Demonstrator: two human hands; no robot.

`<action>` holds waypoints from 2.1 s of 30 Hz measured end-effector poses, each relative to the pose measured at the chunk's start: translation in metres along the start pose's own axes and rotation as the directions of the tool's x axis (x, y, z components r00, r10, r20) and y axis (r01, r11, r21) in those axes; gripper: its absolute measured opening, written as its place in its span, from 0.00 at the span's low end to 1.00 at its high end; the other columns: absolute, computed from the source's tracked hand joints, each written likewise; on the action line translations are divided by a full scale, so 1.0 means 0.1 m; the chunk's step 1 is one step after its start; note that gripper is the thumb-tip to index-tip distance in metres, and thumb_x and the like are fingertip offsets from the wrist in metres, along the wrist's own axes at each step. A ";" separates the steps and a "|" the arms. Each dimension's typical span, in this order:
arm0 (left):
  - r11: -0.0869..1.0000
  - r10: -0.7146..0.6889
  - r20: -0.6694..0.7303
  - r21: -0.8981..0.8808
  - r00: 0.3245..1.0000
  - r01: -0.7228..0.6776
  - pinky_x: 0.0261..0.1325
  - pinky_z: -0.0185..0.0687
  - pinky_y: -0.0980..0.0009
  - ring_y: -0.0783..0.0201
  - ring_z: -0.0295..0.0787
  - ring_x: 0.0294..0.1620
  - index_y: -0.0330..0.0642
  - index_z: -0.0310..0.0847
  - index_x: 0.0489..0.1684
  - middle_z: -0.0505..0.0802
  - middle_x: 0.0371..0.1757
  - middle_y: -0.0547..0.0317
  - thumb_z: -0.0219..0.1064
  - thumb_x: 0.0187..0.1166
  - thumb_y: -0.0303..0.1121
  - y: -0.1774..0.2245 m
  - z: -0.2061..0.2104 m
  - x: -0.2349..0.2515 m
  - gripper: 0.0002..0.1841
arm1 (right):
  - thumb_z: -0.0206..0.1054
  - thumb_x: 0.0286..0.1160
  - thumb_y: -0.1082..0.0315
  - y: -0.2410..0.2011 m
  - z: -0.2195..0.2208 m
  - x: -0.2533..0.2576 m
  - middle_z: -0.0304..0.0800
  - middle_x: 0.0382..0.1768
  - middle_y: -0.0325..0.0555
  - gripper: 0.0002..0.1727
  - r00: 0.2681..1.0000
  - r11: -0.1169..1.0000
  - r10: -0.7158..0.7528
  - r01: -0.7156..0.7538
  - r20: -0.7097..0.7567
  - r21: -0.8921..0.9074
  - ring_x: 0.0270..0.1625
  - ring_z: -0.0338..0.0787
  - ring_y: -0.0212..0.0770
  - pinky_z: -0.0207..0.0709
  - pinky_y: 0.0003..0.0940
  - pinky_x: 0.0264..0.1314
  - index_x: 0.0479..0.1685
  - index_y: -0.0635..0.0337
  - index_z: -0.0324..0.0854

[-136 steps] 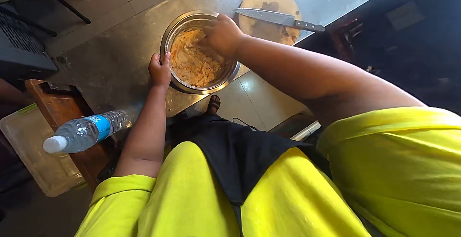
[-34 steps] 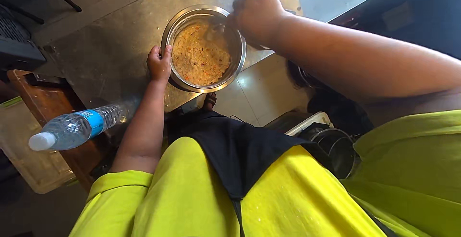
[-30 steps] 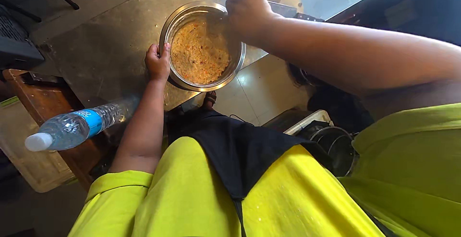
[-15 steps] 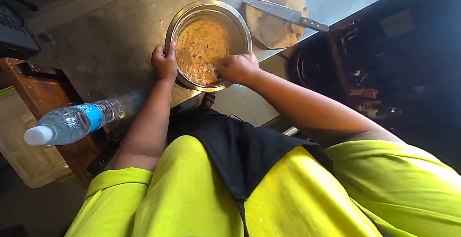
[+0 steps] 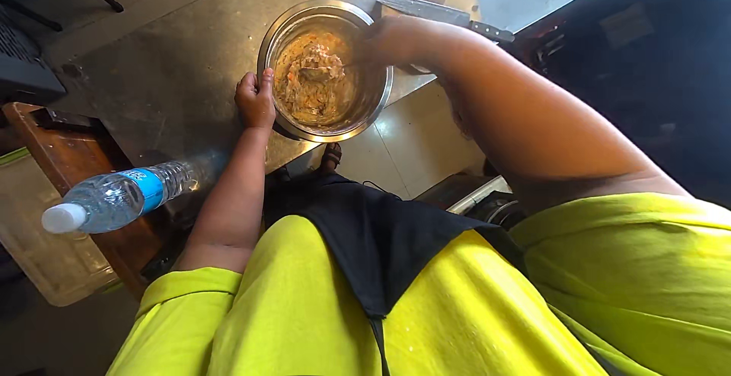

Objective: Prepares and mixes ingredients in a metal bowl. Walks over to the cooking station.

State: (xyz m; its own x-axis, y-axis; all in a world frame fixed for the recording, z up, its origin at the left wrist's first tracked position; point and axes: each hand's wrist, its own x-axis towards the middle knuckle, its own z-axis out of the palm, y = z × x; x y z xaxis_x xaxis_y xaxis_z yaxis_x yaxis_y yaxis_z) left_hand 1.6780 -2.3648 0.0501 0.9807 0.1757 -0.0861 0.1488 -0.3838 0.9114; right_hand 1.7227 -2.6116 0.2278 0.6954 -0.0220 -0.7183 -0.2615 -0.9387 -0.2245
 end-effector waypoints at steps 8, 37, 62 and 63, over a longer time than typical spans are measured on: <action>1.000 -0.006 0.016 0.007 1.000 0.006 0.42 0.70 0.64 0.65 0.72 0.31 0.43 0.69 0.22 0.74 0.25 0.61 0.62 0.87 0.50 0.00 -0.02 0.00 0.23 | 0.63 0.78 0.65 -0.09 -0.08 -0.41 0.91 0.47 0.66 0.12 0.951 0.791 -0.194 0.006 -0.241 -0.612 0.59 0.88 0.70 0.67 0.73 0.64 0.51 0.61 0.85; 0.966 -0.180 0.113 -0.164 0.977 0.197 0.57 0.81 0.64 0.62 0.83 0.46 0.37 0.76 0.31 0.84 0.41 0.51 0.69 0.83 0.43 0.14 -0.05 -0.96 0.18 | 0.55 0.88 0.61 -0.29 1.22 0.05 0.91 0.58 0.59 0.17 0.990 0.920 0.040 0.017 -0.138 0.391 0.63 0.90 0.61 0.79 0.69 0.62 0.65 0.56 0.81; 0.972 -0.120 0.230 -0.172 0.966 0.162 0.69 0.82 0.61 0.60 0.85 0.64 0.34 0.70 0.71 0.85 0.65 0.43 0.63 0.87 0.37 0.28 -0.03 0.46 0.21 | 0.55 0.90 0.64 0.40 0.71 -0.19 0.90 0.54 0.53 0.14 0.959 0.839 0.104 0.058 -0.263 0.541 0.57 0.89 0.50 0.79 0.58 0.61 0.62 0.55 0.83; 0.966 -0.157 0.173 -0.177 0.972 0.187 0.70 0.81 0.60 0.59 0.84 0.65 0.33 0.69 0.72 0.84 0.65 0.42 0.63 0.88 0.37 0.29 0.00 0.31 0.21 | 0.54 0.92 0.60 0.40 0.66 -0.29 0.91 0.57 0.53 0.15 0.960 0.901 0.076 0.050 -0.270 0.432 0.62 0.89 0.53 0.77 0.64 0.65 0.63 0.52 0.83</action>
State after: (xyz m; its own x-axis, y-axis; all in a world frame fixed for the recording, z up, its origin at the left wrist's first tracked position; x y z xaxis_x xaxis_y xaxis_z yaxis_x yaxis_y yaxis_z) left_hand 1.7130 -2.3700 0.0739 0.9523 0.0738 -0.2962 0.3048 -0.1780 0.9357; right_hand 1.6480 -2.6259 0.1956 0.8281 -0.1853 -0.5291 -0.4900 -0.6978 -0.5224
